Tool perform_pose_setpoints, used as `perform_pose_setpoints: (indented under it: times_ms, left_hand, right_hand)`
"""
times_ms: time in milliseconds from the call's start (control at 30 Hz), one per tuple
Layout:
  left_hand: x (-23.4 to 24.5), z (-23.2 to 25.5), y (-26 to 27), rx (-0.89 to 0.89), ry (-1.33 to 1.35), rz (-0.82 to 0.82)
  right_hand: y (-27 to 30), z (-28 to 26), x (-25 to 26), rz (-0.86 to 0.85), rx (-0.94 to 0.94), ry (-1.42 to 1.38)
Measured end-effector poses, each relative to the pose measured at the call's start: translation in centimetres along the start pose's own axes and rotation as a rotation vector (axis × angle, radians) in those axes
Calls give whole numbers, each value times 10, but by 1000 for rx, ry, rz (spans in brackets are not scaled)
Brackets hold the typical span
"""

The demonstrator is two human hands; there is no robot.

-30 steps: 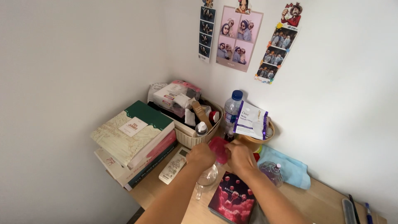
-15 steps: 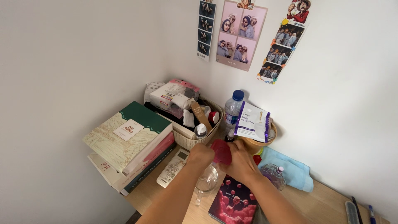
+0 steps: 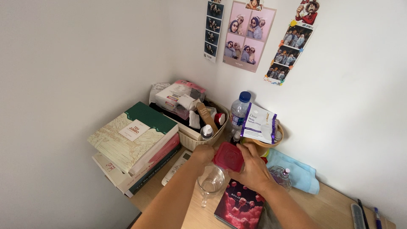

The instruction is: Tidying items on a desk and shelf, organizing personal belongings, and cleaning a desk drawer with a cloth.

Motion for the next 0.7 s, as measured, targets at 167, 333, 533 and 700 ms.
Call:
perform_pose_setpoints:
  times_ms: [167,333,533,700]
  left_hand:
    - [4,15,20,-64,-44,-59]
    - [8,28,30,-226,-100,-1]
    - [15,23,23,-194,-43,-6]
    - [19,17,11,-234,-90,32]
  right_hand:
    - [-2,-23,15,-55,35,93]
    - [-4,-35,24,-92,74,182]
    - [-8,-34,32,-71,28,184]
    - [-8,-16,24,-204,-279,-273]
Point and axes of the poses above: each hand's wrist, its own y-axis away from the middle knuckle, its own x-axis out of the back of the hand, z = x × y, the point moved 9 cm from there along -y, towards the middle knuckle, and after that the axes turned 13 degrees about z, right-handed, at the moved point
